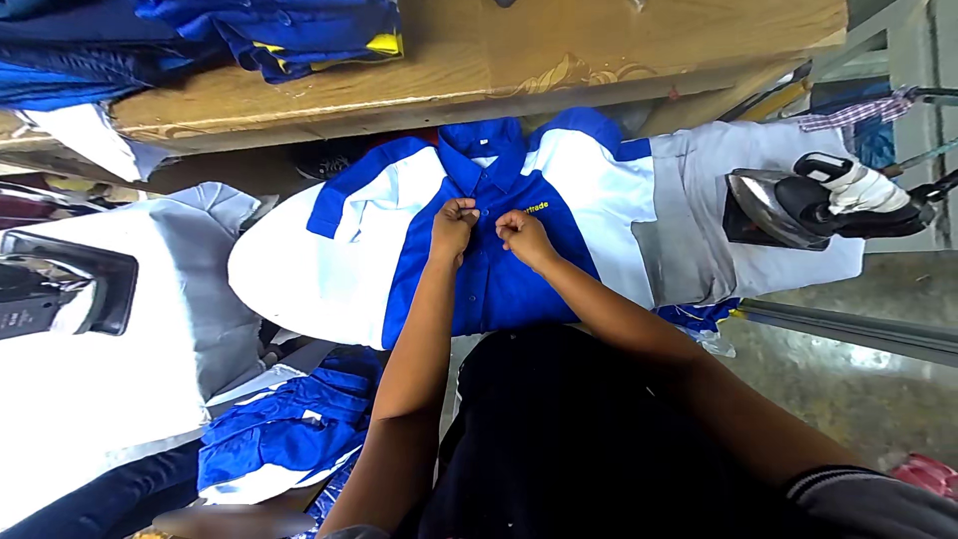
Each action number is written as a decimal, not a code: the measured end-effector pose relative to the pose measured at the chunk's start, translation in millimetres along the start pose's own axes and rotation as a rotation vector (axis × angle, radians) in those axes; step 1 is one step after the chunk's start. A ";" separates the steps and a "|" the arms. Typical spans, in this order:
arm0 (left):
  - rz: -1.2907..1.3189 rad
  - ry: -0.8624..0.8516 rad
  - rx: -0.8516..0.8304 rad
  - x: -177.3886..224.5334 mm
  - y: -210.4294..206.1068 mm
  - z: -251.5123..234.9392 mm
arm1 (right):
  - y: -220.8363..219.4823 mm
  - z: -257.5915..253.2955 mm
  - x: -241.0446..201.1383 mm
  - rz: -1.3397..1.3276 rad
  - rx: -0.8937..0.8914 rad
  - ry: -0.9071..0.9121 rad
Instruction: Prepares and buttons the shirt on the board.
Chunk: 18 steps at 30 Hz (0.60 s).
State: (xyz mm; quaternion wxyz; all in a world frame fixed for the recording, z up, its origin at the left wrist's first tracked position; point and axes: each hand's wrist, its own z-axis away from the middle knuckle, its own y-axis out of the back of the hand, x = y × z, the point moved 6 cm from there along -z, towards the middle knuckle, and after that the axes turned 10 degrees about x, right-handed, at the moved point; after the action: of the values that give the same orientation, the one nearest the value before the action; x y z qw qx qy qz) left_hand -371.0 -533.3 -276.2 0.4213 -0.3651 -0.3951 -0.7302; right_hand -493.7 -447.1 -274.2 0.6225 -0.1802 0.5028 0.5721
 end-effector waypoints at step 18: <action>-0.614 -0.137 -0.011 -30.6 8.6 65.3 | -16.5 25.9 18.6 0.423 -0.125 -0.041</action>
State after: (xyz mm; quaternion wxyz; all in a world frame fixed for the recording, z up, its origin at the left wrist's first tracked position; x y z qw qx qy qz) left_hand -338.6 -468.5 -272.8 0.1516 -0.2793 -0.5103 -0.7991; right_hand -471.1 -421.1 -284.3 0.4861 -0.0973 0.4803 0.7236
